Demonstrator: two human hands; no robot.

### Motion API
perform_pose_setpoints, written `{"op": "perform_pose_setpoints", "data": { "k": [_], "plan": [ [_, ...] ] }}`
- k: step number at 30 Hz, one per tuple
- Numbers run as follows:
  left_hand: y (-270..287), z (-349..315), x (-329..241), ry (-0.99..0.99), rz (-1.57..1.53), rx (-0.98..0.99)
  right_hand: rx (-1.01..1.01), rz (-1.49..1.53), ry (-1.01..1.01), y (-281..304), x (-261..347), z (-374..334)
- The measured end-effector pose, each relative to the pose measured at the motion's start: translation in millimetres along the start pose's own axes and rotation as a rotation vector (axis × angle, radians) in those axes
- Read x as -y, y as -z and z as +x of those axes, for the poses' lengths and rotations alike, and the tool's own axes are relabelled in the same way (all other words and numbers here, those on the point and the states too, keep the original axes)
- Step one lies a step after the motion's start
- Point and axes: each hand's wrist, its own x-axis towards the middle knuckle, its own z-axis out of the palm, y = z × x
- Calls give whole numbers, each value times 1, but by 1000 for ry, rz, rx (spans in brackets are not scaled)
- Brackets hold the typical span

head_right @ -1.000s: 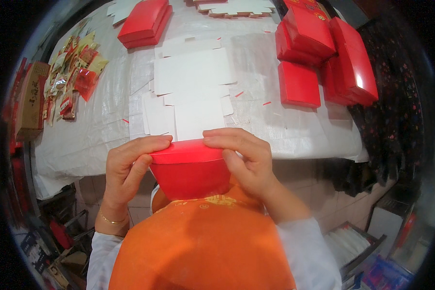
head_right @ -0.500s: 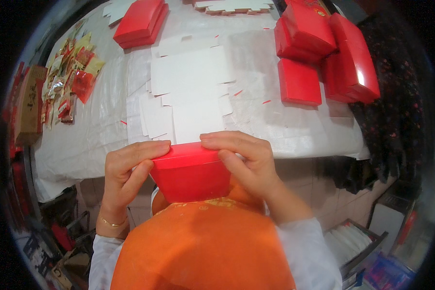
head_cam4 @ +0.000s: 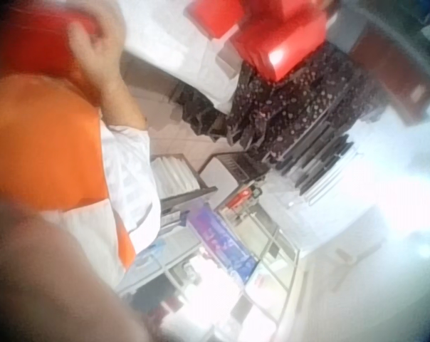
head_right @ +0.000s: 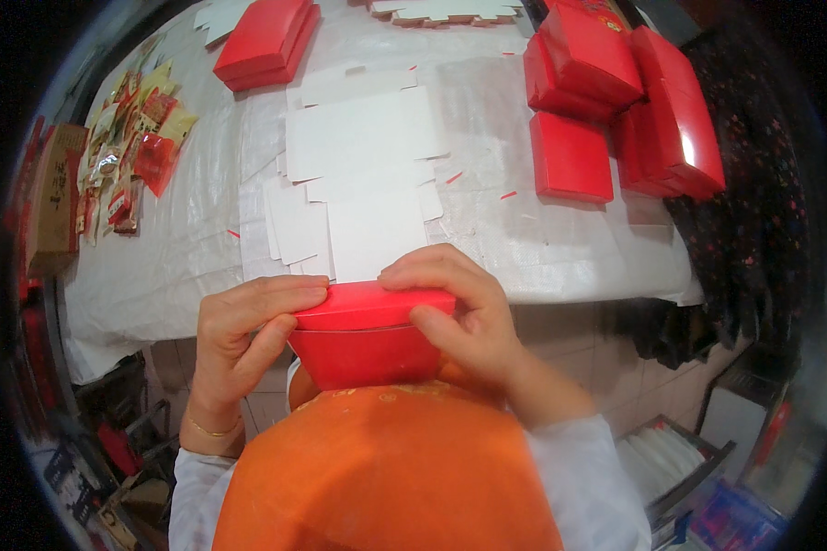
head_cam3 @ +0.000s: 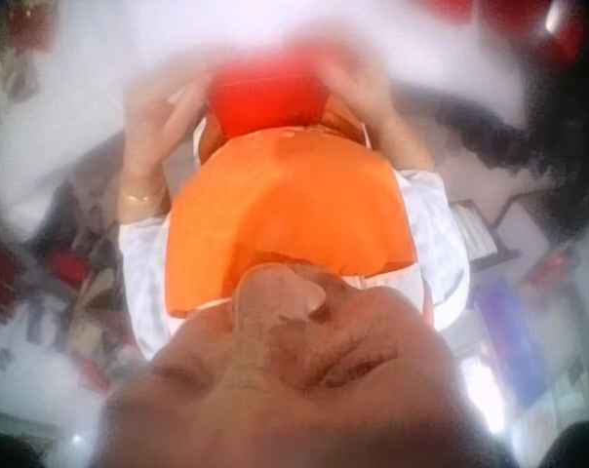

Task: The person folds flat red cardboard pieces into small rectangular boxes by hand. They place small packaged items inside the boxes, close the lids, and stack the finished boxes on the table. The person also arranges the completed boxes into a larger tray.

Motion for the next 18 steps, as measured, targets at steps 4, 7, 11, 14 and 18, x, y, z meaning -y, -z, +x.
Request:
{"op": "perform_pose_setpoints", "data": {
  "k": [4, 7, 11, 14, 18],
  "plan": [
    [0, 1, -8, 26, 9, 18, -3, 146, -20, -5, -4, -4],
    [2, -2, -5, -4, 45, 26, -2, 227, -35, -9, -5, -7],
    [-2, -7, 6, -88, 12, 65, 20, 200, 42, -9, -9, -9],
    [-23, -14, 19, -162, -114, 15, 53, -35, 206, -4, -10, -8],
    [-54, -22, 48, -245, -154, -119, 107, -185, 308, 2, -13, -9]
  ]
}}
